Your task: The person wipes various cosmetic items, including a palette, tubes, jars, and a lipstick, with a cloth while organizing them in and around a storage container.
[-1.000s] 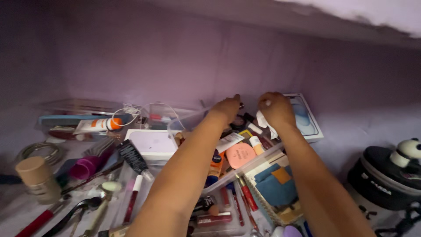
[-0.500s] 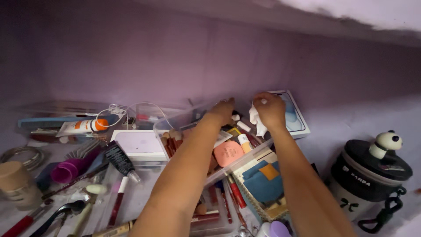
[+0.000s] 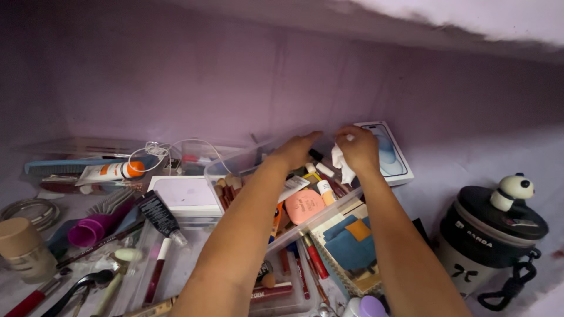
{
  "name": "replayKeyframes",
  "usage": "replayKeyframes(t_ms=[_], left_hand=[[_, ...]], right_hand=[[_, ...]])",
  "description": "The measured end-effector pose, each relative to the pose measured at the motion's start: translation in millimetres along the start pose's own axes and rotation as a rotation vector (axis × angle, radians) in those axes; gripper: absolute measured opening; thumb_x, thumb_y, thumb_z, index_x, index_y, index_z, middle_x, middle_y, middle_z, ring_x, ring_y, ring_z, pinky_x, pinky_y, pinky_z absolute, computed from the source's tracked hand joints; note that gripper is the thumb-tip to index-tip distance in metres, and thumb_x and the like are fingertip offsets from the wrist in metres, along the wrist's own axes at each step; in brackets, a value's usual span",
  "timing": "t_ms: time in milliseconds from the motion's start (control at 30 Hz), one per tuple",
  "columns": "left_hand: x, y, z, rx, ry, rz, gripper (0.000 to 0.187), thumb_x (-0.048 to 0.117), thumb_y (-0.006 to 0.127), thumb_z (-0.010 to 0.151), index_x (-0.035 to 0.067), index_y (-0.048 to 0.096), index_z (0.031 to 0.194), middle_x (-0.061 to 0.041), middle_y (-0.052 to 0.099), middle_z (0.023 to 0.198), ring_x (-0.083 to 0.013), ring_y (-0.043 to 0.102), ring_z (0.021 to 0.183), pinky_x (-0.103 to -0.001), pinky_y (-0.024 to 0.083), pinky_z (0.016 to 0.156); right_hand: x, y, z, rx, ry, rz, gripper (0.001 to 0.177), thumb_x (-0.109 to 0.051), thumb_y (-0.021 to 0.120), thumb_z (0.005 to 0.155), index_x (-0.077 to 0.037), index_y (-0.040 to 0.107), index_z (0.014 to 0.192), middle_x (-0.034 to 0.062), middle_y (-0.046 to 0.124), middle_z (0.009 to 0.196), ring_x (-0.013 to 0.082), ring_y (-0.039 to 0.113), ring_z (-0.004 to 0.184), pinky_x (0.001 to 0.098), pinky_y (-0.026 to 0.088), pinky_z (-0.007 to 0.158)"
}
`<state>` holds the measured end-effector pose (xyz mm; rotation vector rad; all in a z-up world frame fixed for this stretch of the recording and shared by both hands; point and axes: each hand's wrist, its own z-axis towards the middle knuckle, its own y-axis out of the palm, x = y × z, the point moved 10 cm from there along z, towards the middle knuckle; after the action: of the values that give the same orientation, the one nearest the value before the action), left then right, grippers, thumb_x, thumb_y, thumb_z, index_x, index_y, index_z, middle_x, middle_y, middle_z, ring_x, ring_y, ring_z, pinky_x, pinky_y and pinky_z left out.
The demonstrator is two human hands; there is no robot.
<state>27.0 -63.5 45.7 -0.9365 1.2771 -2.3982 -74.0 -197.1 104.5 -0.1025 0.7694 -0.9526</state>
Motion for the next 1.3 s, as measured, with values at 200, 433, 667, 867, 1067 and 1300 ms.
replayKeyframes(t_ms=[200, 433, 667, 867, 1067, 1300], left_hand=[[-4, -5, 6, 0.133, 0.272, 0.099, 0.068, -0.004, 0.068, 0.078, 0.015, 0.058, 0.142, -0.016, 0.063, 0.141, -0.0345, 0.059, 0.130, -0.040, 0.047, 0.110], [26, -42, -24, 0.042, -0.002, 0.396, 0.040, 0.012, 0.077, 0.082, 0.012, 0.068, 0.121, -0.012, 0.068, 0.127, -0.0326, 0.061, 0.123, -0.044, 0.050, 0.101], [-8, -25, -5, 0.051, -0.061, 0.350, 0.029, 0.012, 0.073, 0.086, 0.007, 0.068, 0.114, -0.019, 0.067, 0.121, -0.0382, 0.063, 0.116, -0.046, 0.053, 0.093], [5, -49, -36, 0.111, -0.010, 0.308, 0.031, 0.004, 0.067, 0.086, 0.009, 0.067, 0.117, -0.019, 0.068, 0.120, -0.0384, 0.064, 0.114, -0.045, 0.053, 0.093], [34, -89, -142, 0.045, -0.285, -0.209, 0.023, 0.015, 0.056, 0.097, 0.018, 0.065, 0.119, -0.011, 0.071, 0.112, -0.0355, 0.075, 0.096, -0.046, 0.063, 0.079], [60, -139, -300, 0.407, 0.177, -0.016, 0.021, 0.012, 0.064, 0.092, 0.008, 0.069, 0.112, -0.010, 0.072, 0.119, -0.0330, 0.067, 0.110, -0.042, 0.053, 0.093]], right_hand=[[1, 2, 0, -0.012, 0.015, -0.060, 0.021, -0.018, 0.068, 0.082, -0.009, 0.080, 0.096, 0.0131, 0.078, 0.093, 0.0264, 0.075, 0.087, 0.0356, 0.056, 0.080], [-4, 3, -1, -0.025, -0.025, -0.057, 0.021, -0.019, 0.067, 0.083, -0.009, 0.080, 0.096, 0.0115, 0.078, 0.094, 0.0265, 0.075, 0.088, 0.0353, 0.056, 0.082], [1, 5, -1, -0.022, 0.002, -0.074, 0.020, -0.018, 0.069, 0.081, -0.010, 0.080, 0.096, 0.0119, 0.078, 0.095, 0.0271, 0.075, 0.089, 0.0357, 0.056, 0.083], [-3, 1, -2, 0.013, -0.051, -0.077, 0.019, -0.017, 0.070, 0.081, -0.009, 0.080, 0.096, 0.0151, 0.077, 0.096, 0.0295, 0.073, 0.090, 0.0372, 0.055, 0.082], [-8, 0, -3, 0.029, -0.139, -0.044, 0.017, -0.012, 0.067, 0.087, -0.007, 0.078, 0.098, 0.0143, 0.075, 0.098, 0.0291, 0.072, 0.087, 0.0376, 0.055, 0.080], [-49, -29, -42, 0.028, 0.082, 0.425, 0.019, -0.016, 0.067, 0.096, -0.004, 0.076, 0.107, 0.0114, 0.075, 0.091, 0.0176, 0.072, 0.078, 0.0307, 0.057, 0.070]])
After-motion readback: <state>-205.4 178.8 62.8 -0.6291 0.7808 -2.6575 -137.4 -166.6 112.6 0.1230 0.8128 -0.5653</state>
